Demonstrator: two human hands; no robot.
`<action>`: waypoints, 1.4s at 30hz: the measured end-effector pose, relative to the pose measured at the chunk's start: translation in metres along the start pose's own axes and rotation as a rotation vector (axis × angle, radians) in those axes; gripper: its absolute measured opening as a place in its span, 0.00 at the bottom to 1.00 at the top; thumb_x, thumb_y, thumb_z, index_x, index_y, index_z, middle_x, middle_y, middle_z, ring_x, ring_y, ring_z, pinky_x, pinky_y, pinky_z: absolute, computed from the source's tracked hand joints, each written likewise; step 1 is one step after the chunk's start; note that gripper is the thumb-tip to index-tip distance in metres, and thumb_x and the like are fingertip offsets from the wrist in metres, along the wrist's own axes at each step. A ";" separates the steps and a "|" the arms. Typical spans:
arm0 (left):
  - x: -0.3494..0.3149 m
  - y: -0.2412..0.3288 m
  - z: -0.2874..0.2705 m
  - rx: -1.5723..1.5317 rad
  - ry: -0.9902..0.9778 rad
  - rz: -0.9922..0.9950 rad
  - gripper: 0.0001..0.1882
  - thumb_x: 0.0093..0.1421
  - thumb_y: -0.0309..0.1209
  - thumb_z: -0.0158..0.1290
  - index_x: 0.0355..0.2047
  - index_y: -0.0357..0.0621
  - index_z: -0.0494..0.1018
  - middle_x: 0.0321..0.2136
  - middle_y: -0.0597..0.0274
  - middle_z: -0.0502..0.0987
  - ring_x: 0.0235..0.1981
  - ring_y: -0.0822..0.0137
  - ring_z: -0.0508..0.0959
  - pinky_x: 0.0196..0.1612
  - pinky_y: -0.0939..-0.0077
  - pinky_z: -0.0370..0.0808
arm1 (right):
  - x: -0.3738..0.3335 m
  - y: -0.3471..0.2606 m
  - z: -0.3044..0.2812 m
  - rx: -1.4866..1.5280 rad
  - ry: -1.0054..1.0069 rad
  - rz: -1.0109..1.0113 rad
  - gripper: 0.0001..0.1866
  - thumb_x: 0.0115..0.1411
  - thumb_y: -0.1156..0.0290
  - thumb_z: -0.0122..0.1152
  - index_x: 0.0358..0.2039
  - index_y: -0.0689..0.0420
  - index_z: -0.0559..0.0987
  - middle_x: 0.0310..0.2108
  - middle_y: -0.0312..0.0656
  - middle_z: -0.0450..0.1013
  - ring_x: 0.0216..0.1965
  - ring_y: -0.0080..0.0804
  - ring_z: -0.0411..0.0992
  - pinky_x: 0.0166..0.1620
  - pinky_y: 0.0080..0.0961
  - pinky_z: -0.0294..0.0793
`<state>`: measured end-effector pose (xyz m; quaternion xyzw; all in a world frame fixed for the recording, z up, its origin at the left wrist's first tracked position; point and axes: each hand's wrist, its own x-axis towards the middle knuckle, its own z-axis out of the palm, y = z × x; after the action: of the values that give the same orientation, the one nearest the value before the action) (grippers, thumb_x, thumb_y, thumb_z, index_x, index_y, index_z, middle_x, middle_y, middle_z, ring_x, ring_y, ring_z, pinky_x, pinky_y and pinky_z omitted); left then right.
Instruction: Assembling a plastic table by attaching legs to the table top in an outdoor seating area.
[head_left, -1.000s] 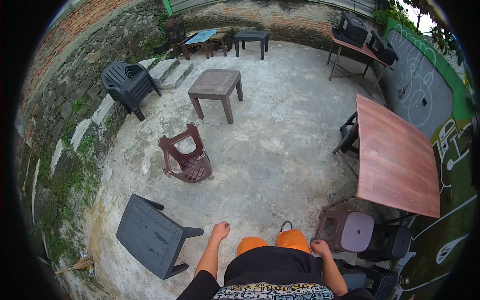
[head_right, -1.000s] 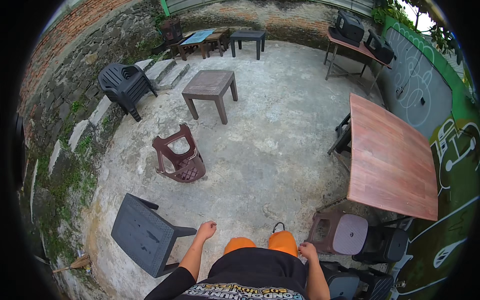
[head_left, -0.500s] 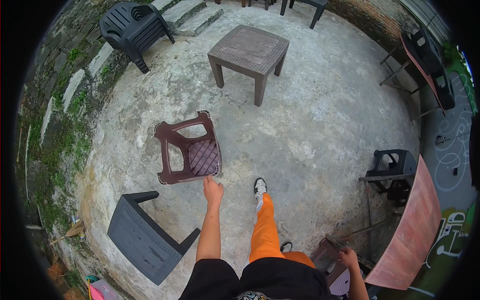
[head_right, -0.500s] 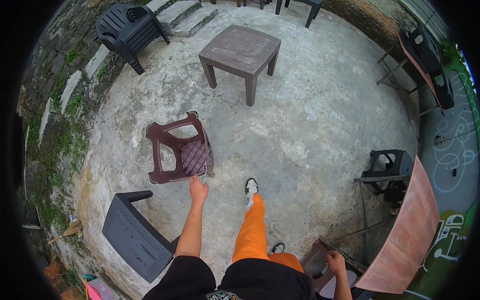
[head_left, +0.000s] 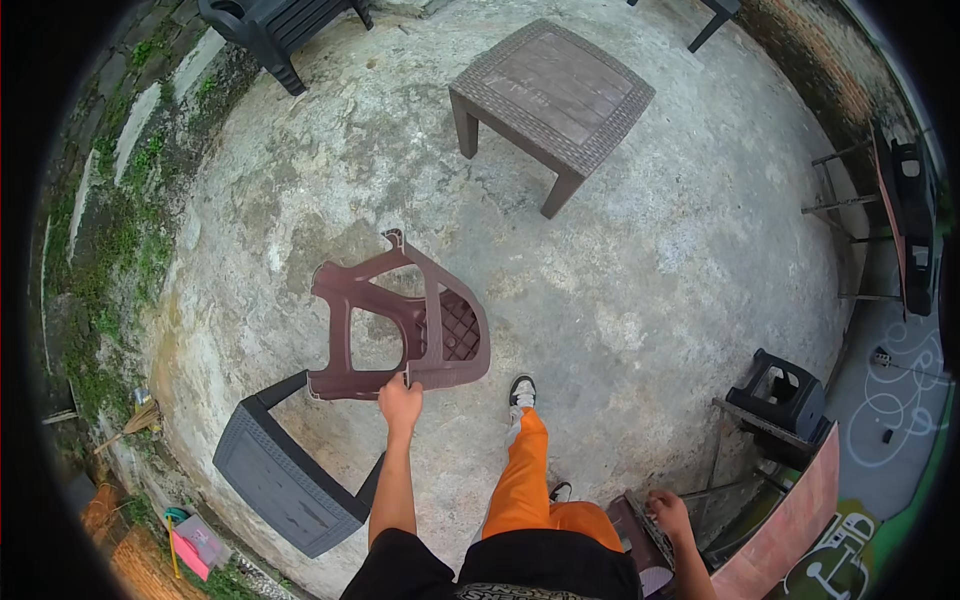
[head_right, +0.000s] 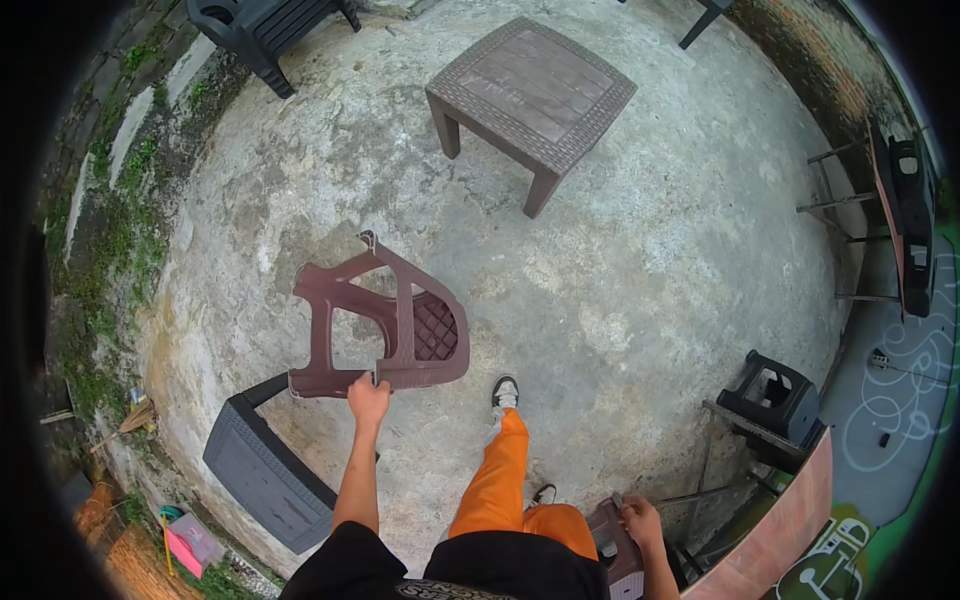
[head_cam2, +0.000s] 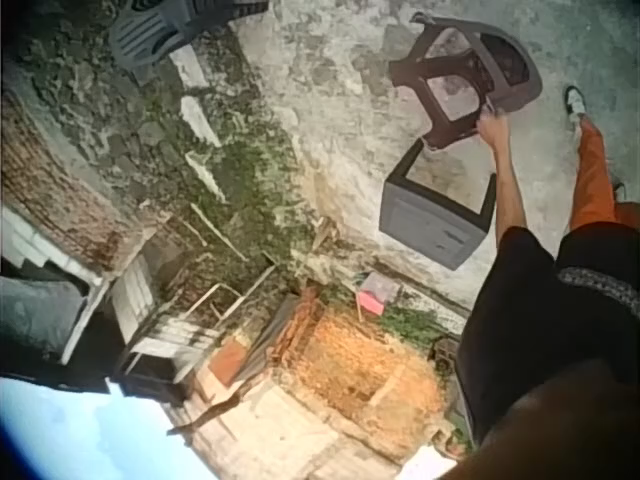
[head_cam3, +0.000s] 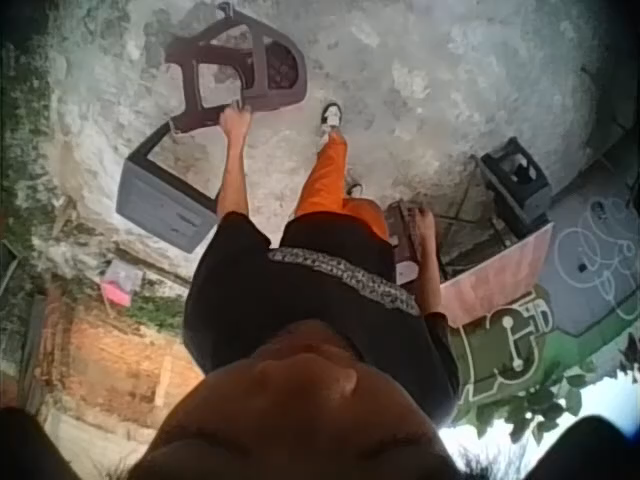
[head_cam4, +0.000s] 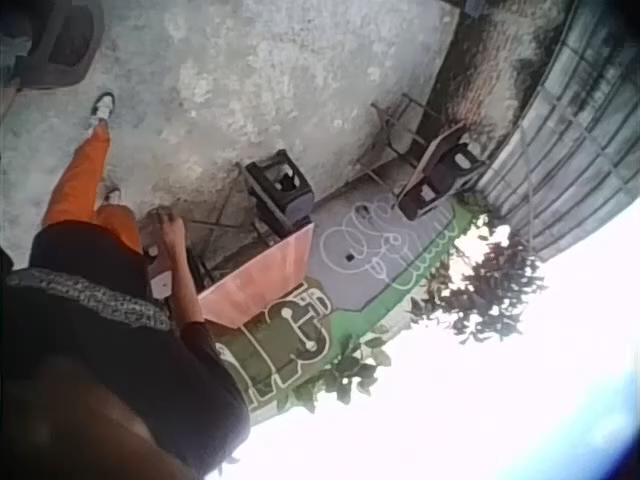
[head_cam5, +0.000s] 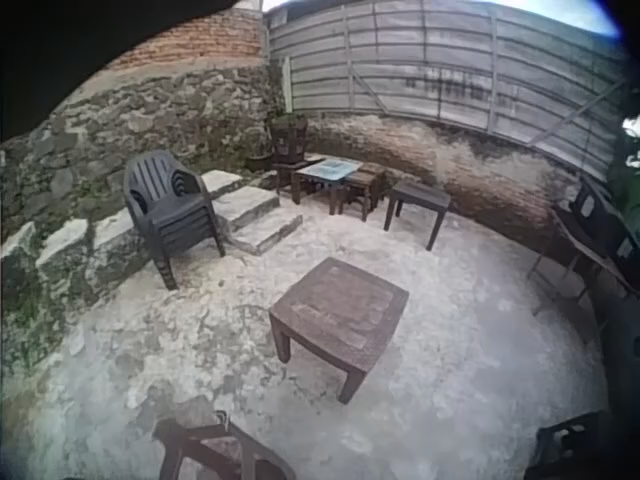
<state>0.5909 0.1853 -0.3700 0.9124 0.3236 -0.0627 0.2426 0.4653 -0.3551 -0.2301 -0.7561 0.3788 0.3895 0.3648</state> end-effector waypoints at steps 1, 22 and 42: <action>0.007 0.000 -0.032 -0.035 -0.027 -0.048 0.08 0.45 0.27 0.50 0.24 0.34 0.73 0.20 0.43 0.76 0.23 0.44 0.76 0.31 0.55 0.71 | 0.011 -0.025 0.003 0.065 -0.013 -0.080 0.16 0.59 0.69 0.53 0.45 0.65 0.74 0.29 0.42 0.76 0.29 0.27 0.75 0.30 0.22 0.73; -0.123 0.113 -0.176 -1.389 -0.212 -0.199 0.18 0.30 0.21 0.44 0.25 0.26 0.74 0.23 0.58 0.77 0.22 0.67 0.73 0.29 0.80 0.67 | 0.104 -0.152 -0.084 1.059 -0.317 -0.370 0.20 0.65 0.64 0.45 0.51 0.64 0.68 0.45 0.44 0.71 0.42 0.32 0.73 0.45 0.27 0.75; -0.092 0.378 0.096 -0.435 -0.054 0.562 0.12 0.44 0.22 0.53 0.32 0.33 0.76 0.20 0.58 0.75 0.22 0.66 0.74 0.37 0.75 0.74 | -0.064 -0.187 -0.409 0.204 0.627 -0.658 0.52 0.39 0.58 0.74 0.63 0.57 0.58 0.24 0.42 0.75 0.26 0.28 0.73 0.31 0.23 0.70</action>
<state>0.7575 -0.1669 -0.2769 0.8909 0.0593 0.0529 0.4473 0.7270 -0.5992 0.0496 -0.8775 0.2474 -0.0334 0.4096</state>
